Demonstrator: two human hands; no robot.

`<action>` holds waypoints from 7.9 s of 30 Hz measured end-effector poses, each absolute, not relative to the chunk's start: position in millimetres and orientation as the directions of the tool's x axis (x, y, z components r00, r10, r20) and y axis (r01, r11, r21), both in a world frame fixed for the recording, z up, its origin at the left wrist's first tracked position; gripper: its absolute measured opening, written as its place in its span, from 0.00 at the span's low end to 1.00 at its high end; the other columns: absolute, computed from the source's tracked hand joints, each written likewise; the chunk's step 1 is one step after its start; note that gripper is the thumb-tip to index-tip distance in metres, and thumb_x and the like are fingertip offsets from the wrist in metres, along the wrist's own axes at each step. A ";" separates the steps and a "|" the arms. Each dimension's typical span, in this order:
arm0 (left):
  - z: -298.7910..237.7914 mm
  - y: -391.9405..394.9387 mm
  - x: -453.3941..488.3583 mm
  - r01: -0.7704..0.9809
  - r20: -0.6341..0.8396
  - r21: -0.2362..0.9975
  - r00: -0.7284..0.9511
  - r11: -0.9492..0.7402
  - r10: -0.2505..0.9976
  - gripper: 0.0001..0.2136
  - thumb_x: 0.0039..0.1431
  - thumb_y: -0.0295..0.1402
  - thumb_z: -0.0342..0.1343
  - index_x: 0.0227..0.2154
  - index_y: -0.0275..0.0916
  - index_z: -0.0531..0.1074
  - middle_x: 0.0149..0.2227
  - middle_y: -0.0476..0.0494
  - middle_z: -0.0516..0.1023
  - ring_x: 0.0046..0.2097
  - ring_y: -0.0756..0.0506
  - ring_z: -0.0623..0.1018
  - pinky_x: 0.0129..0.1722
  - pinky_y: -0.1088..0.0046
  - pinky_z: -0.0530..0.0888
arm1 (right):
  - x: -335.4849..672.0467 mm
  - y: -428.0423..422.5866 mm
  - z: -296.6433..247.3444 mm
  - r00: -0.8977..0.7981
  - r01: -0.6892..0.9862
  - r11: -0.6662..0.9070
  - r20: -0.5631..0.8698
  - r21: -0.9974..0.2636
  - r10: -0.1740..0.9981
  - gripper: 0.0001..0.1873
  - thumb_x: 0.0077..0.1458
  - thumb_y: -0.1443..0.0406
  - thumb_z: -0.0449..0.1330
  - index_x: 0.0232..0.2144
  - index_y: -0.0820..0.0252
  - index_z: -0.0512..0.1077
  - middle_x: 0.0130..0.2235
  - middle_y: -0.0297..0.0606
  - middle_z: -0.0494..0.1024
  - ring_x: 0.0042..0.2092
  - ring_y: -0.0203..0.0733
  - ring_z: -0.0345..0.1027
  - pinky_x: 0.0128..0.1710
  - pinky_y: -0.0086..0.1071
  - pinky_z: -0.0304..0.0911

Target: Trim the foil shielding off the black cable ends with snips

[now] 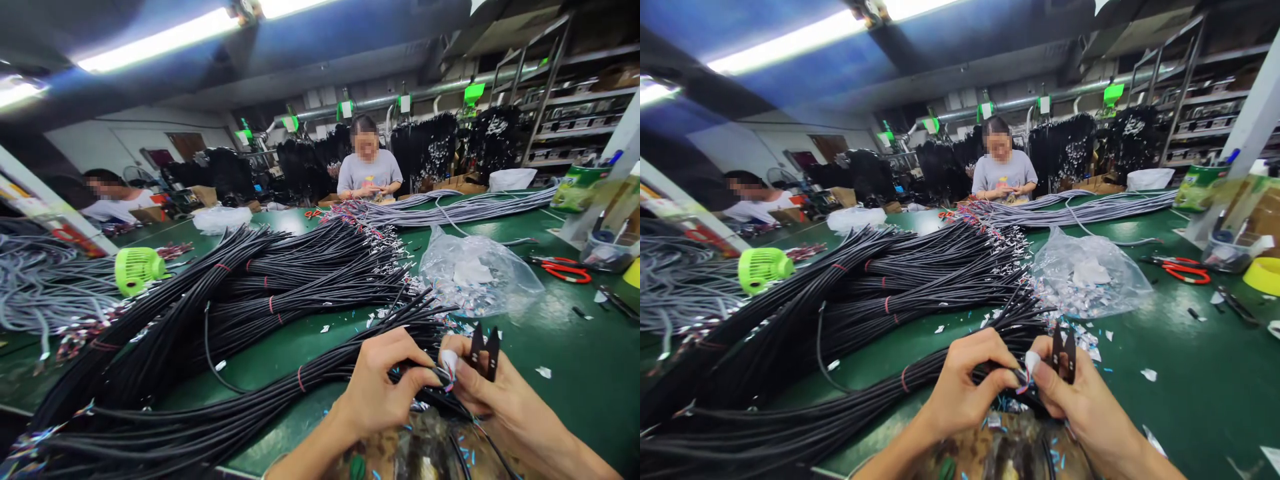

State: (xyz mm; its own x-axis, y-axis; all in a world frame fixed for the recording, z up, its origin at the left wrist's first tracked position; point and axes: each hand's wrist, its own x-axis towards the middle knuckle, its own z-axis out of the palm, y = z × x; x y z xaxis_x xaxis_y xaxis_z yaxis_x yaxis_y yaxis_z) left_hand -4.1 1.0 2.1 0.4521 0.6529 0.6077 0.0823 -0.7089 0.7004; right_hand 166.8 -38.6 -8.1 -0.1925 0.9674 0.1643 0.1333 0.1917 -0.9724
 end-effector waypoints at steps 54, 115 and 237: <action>-1.6 -7.0 -3.0 0.182 0.687 0.654 0.262 -0.734 0.677 0.06 0.52 0.25 0.57 0.22 0.34 0.72 0.21 0.46 0.71 0.25 0.51 0.68 0.24 0.76 0.61 | 186.3 -34.3 -0.3 0.074 0.579 0.397 0.531 -0.712 0.844 0.09 0.55 0.59 0.59 0.35 0.59 0.73 0.29 0.35 0.76 0.27 0.37 0.70 0.26 0.26 0.66; -14.0 -11.3 2.2 0.439 0.874 0.284 0.246 -0.852 0.418 0.04 0.51 0.20 0.56 0.27 0.34 0.70 0.20 0.49 0.70 0.22 0.51 0.68 0.23 0.74 0.61 | 169.0 -38.4 -14.2 0.266 0.245 0.332 0.393 -0.911 0.880 0.11 0.47 0.64 0.66 0.36 0.53 0.76 0.32 0.33 0.81 0.32 0.37 0.77 0.34 0.20 0.72; -27.7 24.2 6.7 0.388 0.624 0.628 0.266 -0.675 0.734 0.06 0.60 0.29 0.53 0.28 0.35 0.72 0.26 0.48 0.74 0.28 0.51 0.72 0.28 0.77 0.68 | 210.0 -7.1 -24.8 0.199 0.759 0.403 0.771 -0.512 0.605 0.11 0.52 0.67 0.62 0.40 0.63 0.75 0.34 0.39 0.81 0.33 0.43 0.76 0.34 0.32 0.71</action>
State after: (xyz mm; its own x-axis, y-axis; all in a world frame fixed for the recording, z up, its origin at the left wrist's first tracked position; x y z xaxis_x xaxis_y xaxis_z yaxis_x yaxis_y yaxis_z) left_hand 6.7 24.2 -27.7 0.2662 0.7344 0.6243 0.3880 -0.6746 0.6280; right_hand 210.0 -7.1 -24.8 0.1992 0.6050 0.7709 0.7588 0.4026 -0.5121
